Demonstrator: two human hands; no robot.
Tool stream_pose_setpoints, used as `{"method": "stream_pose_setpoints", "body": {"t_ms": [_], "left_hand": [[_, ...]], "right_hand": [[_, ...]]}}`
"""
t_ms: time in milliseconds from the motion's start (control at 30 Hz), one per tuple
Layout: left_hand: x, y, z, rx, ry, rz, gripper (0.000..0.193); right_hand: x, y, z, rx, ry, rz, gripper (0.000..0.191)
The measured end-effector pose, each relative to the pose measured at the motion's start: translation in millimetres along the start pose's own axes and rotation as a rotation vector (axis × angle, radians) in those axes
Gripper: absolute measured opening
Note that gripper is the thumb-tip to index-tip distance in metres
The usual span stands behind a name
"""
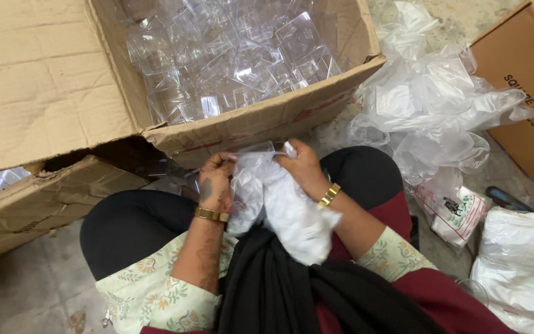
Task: The person sits on the floor and packs clear plastic square boxes from a large carton into white plastic bags, opening each bag, filling it with boxes, and setting filled bags aside with other completed bags.
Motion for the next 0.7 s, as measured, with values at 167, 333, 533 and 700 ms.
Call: {"method": "stream_pose_setpoints", "body": {"t_ms": [167, 333, 533, 700], "left_hand": [[-16, -16, 27, 0.063, -0.390, -0.187, 0.028], [-14, -25, 33, 0.143, -0.290, -0.219, 0.027], [-16, -22, 38, -0.126, -0.304, -0.248, 0.018], [-7, -16, 42, -0.173, 0.152, -0.194, 0.034]], "right_hand": [[-6, 0, 22, -0.256, 0.551, -0.225, 0.023], [-1, -8, 10, -0.241, 0.503, -0.113, 0.036], [5, -16, -7, -0.171, 0.418, 0.033, 0.036], [2, -10, 4, -0.244, 0.419, 0.031, 0.029]]}}
Point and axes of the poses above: each hand's wrist, its own y-axis away from the middle knuckle, its own x-axis out of the palm, z = x × y, the point moved 6 cm from there along -y, towards the middle knuckle, and after that the axes turned 8 degrees about -y, right-handed, at the moved point
